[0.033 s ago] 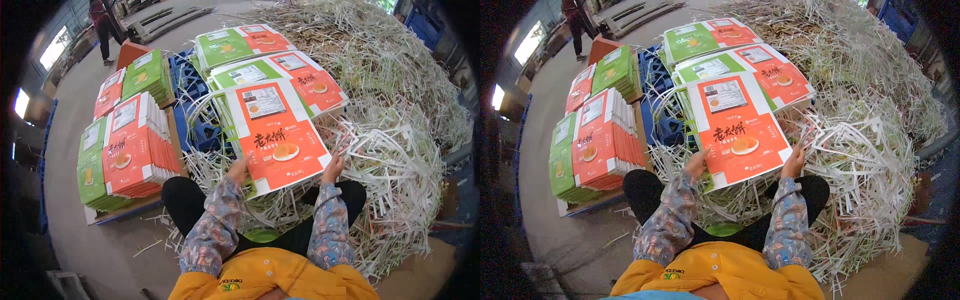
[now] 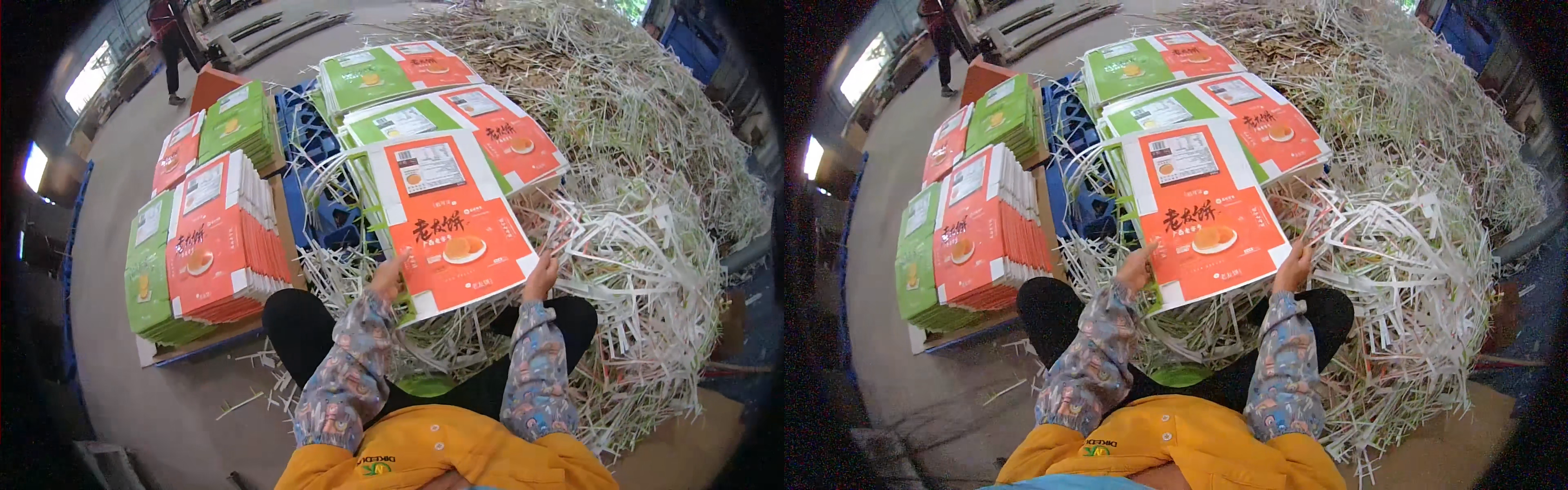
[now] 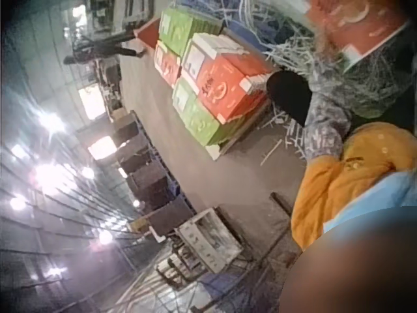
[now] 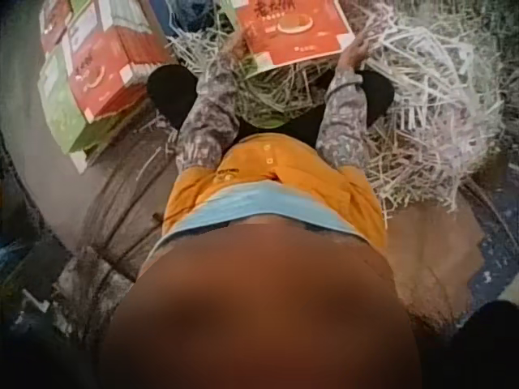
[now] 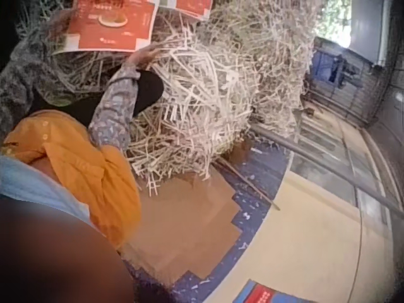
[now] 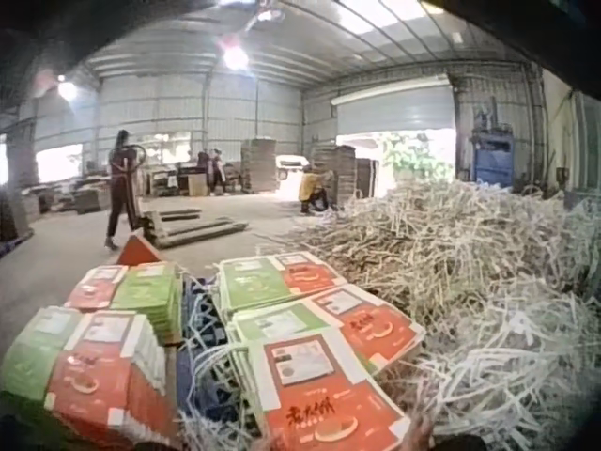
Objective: Sorting and stacking unfolded cardboard product boxes in a warehouse or factory setting.
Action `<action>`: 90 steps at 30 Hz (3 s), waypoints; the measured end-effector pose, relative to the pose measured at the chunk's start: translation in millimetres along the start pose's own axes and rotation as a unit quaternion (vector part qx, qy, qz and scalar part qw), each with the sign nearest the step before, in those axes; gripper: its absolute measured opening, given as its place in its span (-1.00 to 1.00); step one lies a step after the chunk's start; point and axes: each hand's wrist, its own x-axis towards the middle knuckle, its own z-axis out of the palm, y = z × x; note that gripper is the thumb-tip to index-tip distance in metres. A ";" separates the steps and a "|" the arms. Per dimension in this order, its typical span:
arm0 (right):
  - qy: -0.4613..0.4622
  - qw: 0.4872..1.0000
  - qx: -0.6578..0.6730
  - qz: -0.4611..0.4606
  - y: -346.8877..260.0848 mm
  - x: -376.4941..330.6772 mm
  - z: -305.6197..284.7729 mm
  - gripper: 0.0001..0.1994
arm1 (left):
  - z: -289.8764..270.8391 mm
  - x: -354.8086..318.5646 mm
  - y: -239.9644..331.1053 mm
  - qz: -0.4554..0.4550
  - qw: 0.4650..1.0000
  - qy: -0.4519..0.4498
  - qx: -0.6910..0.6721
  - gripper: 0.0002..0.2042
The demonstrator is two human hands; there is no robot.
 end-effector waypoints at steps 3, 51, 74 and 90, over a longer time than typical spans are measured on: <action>-0.030 0.998 0.019 0.052 -2.9 -1.3 4.0 -0.64 | 3.8 -1.9 -11.2 0.030 0.987 -0.032 -0.155 -0.68; -0.051 0.992 -0.004 -0.118 -18.1 -28.3 -50.1 -0.70 | 59.7 -76.3 46.9 0.169 0.947 -0.110 -0.250 -0.65; -0.122 0.925 0.334 0.132 -36.8 18.5 -5.5 -0.59 | 51.1 -62.4 15.9 0.129 0.982 -0.059 -0.127 -0.60; 0.066 0.981 -0.130 -0.131 -16.6 10.4 -7.0 -0.49 | 43.9 -55.2 17.9 0.153 0.953 -0.114 -0.234 -0.58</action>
